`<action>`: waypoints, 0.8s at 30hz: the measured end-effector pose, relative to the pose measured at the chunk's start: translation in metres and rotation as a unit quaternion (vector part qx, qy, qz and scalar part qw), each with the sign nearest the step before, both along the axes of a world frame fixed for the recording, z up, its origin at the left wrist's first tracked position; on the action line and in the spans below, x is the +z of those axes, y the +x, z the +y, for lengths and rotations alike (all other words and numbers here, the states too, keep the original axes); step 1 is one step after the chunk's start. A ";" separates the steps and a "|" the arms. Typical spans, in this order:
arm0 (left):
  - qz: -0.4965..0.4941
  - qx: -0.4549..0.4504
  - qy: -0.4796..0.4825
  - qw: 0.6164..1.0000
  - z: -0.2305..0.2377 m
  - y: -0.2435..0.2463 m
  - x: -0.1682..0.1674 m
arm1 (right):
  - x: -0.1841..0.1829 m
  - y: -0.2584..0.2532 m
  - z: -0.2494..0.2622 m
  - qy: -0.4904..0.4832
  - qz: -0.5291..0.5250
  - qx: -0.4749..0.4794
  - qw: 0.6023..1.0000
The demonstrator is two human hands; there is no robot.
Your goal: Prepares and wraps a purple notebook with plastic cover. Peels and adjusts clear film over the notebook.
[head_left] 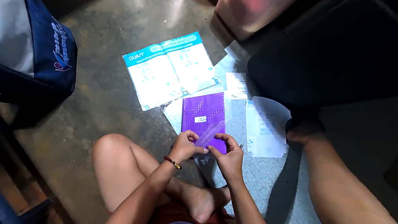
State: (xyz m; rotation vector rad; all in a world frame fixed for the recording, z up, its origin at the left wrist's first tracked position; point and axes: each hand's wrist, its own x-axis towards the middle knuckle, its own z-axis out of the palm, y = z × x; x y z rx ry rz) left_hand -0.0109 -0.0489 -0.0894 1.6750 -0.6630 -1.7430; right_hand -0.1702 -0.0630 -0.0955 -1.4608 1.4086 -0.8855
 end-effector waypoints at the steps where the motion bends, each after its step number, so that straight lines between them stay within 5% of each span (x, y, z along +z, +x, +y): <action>1: 0.011 0.004 0.001 1.000 0.001 0.001 0.001 | -0.001 -0.001 0.001 -0.002 0.005 0.003 1.000; 4: -0.029 -0.010 -0.026 0.999 -0.001 0.004 0.003 | -0.004 -0.003 0.002 -0.008 0.025 0.005 1.000; 8: -0.255 -0.142 -0.085 0.953 -0.023 0.006 0.025 | -0.009 -0.002 0.003 -0.045 0.044 0.009 0.998; 18: -0.233 -0.311 -0.161 0.907 -0.089 -0.012 0.037 | -0.006 0.000 -0.004 -0.051 0.048 0.008 0.998; 24: -0.212 -0.284 -0.168 0.920 -0.093 -0.021 0.027 | -0.007 -0.003 -0.029 -0.057 0.079 -0.003 0.995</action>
